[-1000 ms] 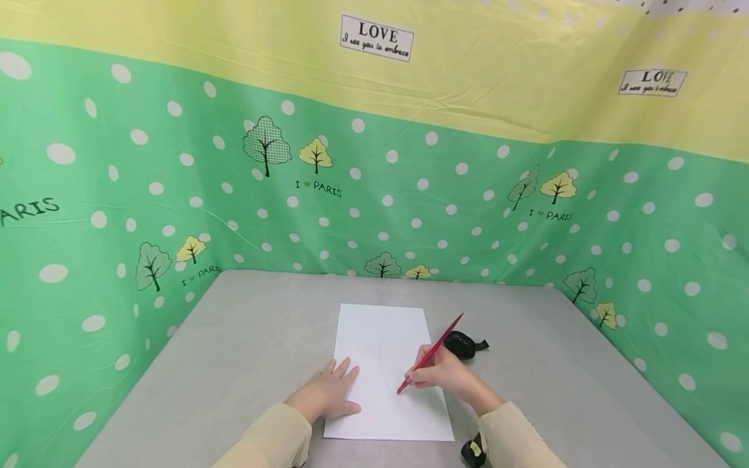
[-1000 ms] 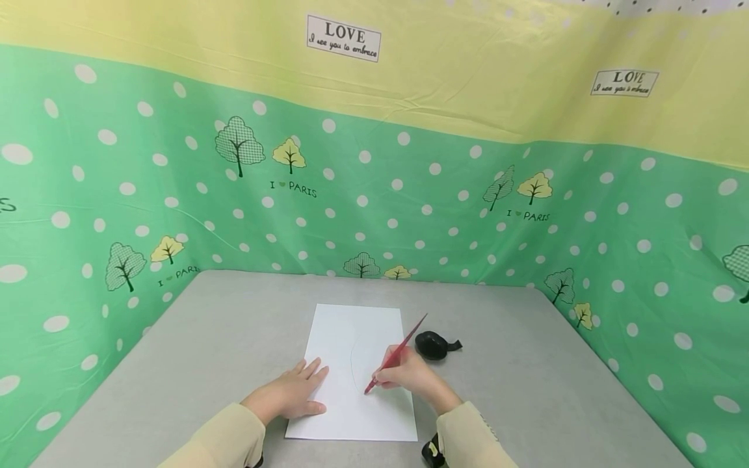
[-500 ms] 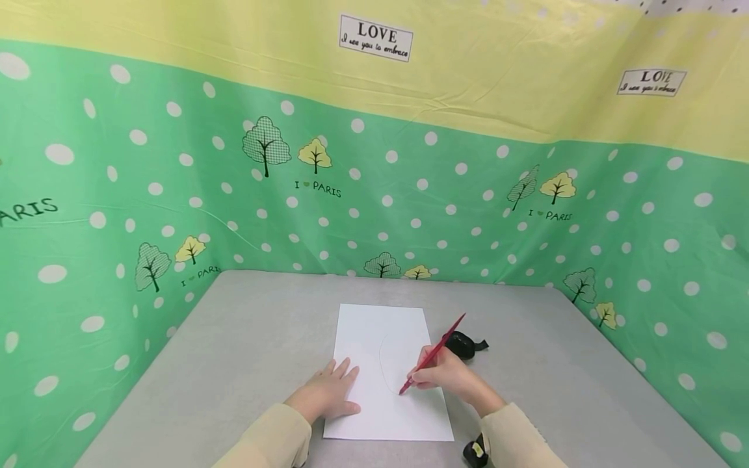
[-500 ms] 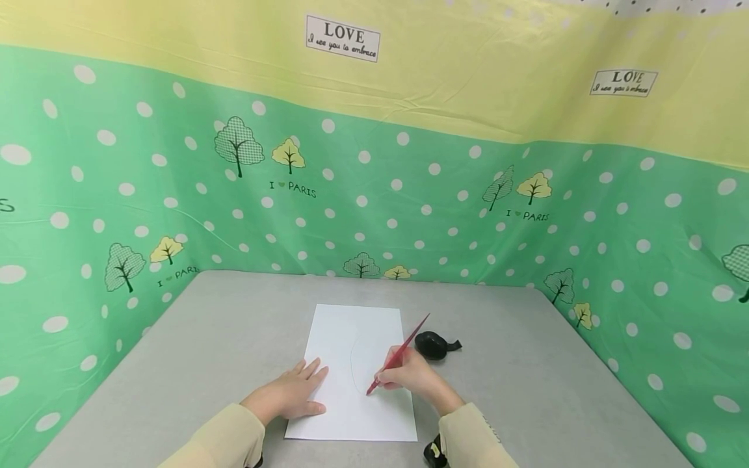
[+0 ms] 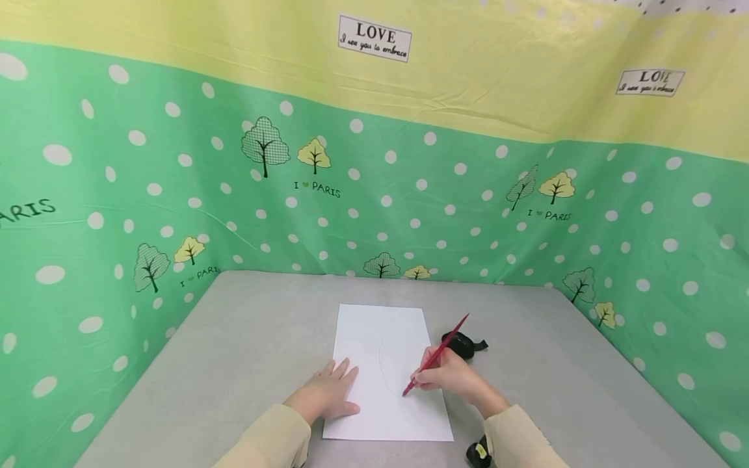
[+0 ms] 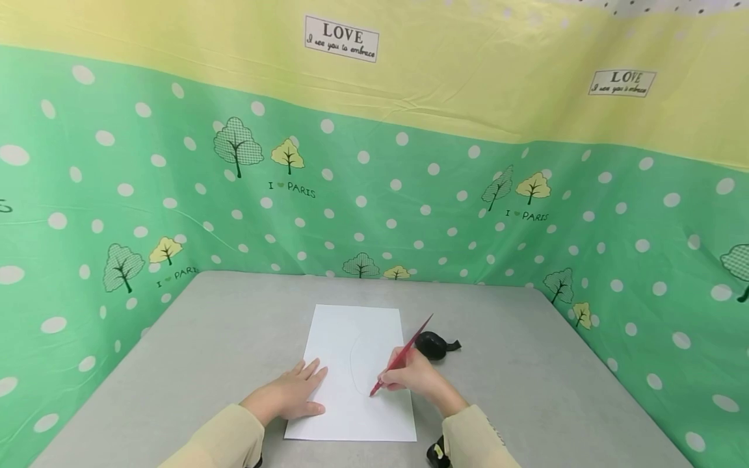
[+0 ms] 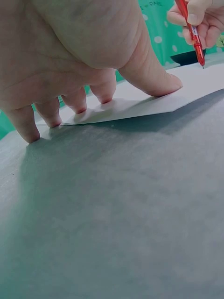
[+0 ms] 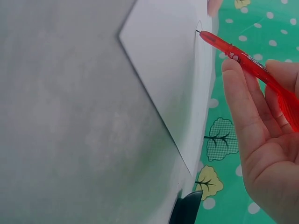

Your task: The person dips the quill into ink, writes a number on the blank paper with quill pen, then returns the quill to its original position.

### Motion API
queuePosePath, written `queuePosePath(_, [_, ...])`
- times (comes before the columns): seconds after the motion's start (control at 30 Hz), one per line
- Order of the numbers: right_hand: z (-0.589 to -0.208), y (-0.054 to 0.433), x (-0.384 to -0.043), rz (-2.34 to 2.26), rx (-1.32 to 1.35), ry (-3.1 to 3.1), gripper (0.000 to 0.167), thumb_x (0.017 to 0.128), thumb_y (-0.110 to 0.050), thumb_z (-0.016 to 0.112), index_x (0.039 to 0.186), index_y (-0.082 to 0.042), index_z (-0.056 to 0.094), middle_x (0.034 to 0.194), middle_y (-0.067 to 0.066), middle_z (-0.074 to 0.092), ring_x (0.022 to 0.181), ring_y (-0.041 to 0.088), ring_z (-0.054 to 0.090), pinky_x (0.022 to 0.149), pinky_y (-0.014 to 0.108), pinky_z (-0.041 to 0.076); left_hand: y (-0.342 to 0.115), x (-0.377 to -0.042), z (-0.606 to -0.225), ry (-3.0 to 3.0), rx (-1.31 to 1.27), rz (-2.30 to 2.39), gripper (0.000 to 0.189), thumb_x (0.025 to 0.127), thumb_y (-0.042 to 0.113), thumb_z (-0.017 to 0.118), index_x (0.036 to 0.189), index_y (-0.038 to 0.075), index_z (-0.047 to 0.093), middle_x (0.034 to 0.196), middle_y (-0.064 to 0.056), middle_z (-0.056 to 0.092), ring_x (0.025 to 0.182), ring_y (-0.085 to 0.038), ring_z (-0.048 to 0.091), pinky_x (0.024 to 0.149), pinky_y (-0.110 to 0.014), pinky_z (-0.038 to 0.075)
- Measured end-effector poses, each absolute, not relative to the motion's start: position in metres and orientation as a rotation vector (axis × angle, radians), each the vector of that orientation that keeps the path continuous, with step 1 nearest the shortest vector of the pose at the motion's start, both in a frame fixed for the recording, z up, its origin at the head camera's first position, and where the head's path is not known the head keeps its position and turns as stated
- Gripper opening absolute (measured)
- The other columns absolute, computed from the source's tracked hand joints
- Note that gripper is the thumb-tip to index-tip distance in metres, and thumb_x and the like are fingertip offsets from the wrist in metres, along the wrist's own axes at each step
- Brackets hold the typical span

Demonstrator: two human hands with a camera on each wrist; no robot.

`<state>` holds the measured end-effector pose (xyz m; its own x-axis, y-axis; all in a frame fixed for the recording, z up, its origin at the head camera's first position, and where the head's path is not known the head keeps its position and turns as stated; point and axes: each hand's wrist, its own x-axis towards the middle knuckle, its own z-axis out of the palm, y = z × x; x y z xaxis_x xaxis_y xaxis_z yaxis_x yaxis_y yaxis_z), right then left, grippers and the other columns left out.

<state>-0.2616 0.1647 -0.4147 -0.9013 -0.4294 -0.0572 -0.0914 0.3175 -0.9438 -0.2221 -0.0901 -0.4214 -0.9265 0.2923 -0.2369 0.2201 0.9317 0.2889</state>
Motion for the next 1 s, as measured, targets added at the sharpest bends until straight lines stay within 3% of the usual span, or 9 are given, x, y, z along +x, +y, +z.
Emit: queuePosePath(1.0, [-0.418,0.175,-0.264,-1.614,-0.435,2.321,0.017,0.079,0.001,0.069,0.08,0.004,0.052,0.083,0.018,0.067,0.075,0.028,0.066,0.067,0.038,0.056,-0.092,-0.22,-0.421,2.817,0.398,0.4,0.073,0.081,0.043,0.065,0.138,0.004,0.041,0.145,-0.018,0.029,0.133,-0.041,0.02,0.105,-0.054,0.02])
